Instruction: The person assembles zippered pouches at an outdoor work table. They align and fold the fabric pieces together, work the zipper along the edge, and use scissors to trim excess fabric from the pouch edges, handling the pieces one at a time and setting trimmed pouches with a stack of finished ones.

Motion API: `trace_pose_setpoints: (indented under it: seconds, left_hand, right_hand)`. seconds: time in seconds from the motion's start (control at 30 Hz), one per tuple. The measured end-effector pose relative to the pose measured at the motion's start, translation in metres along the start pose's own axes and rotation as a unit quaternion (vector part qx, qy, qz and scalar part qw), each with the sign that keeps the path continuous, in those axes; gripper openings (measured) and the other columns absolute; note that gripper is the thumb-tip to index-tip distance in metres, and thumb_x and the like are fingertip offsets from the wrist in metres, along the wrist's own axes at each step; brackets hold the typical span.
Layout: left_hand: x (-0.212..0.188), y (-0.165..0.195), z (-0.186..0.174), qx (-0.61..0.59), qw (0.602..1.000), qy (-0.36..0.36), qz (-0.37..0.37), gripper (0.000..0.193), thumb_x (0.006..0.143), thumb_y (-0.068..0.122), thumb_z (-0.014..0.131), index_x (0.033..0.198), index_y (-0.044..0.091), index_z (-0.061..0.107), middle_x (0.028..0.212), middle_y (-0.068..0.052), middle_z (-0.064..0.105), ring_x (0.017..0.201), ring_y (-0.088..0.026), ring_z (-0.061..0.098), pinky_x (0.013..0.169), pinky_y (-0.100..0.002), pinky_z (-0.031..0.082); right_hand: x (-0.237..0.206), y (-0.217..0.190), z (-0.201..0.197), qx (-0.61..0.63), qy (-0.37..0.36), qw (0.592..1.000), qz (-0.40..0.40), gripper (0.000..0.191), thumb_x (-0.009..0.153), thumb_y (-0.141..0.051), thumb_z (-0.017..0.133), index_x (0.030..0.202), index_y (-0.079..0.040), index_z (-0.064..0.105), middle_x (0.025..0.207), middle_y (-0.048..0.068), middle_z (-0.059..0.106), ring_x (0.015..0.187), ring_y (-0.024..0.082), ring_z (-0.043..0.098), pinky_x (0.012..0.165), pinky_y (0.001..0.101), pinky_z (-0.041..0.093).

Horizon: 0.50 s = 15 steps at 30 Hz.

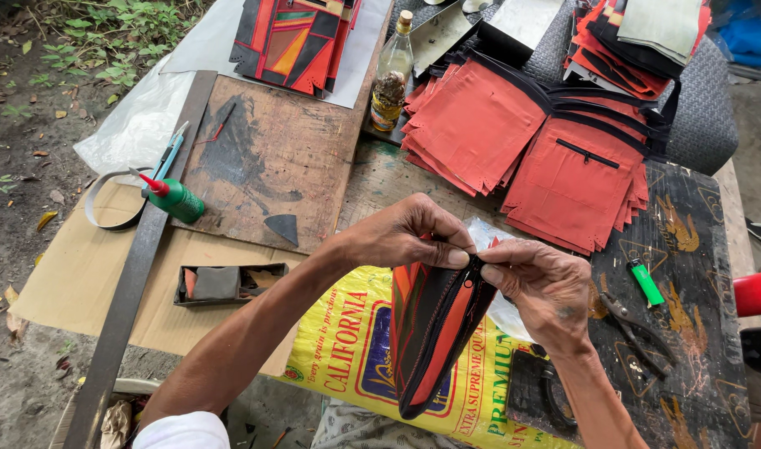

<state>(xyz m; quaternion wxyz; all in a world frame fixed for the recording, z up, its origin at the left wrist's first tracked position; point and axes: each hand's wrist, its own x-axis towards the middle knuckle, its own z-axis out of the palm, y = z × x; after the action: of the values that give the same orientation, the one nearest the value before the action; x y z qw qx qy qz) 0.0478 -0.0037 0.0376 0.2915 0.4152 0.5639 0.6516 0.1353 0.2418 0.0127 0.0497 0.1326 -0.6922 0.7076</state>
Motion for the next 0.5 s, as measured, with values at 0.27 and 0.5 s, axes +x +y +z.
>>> trace_pose_setpoints:
  seconds: [0.27,0.5]
  left_hand:
    - [-0.0003,-0.0001,-0.0004,0.014,1.0,0.001,-0.006,0.024,0.099,0.018,0.073,0.112,-0.002,0.074,0.085,0.006,0.068,0.082,-0.001,0.056,0.077,-0.023,0.051]
    - [0.0067,-0.0062,0.0024,-0.004,1.0,0.01,0.007,0.022,0.099,0.02,0.072,0.105,-0.001,0.071,0.086,0.009,0.064,0.084,-0.001,0.056,0.077,-0.023,0.051]
  right_hand:
    - [0.0006,-0.0012,0.0031,-0.028,0.012,0.999,-0.029,0.016,0.088,0.011,0.075,0.102,0.003,0.075,0.1,0.008,0.074,0.09,0.01,0.068,0.081,0.0237,0.057]
    - [0.0027,-0.001,0.0067,0.0,0.018,0.999,-0.047,0.016,0.089,0.01,0.074,0.104,0.003,0.074,0.102,0.008,0.074,0.094,0.012,0.069,0.086,0.0249,0.058]
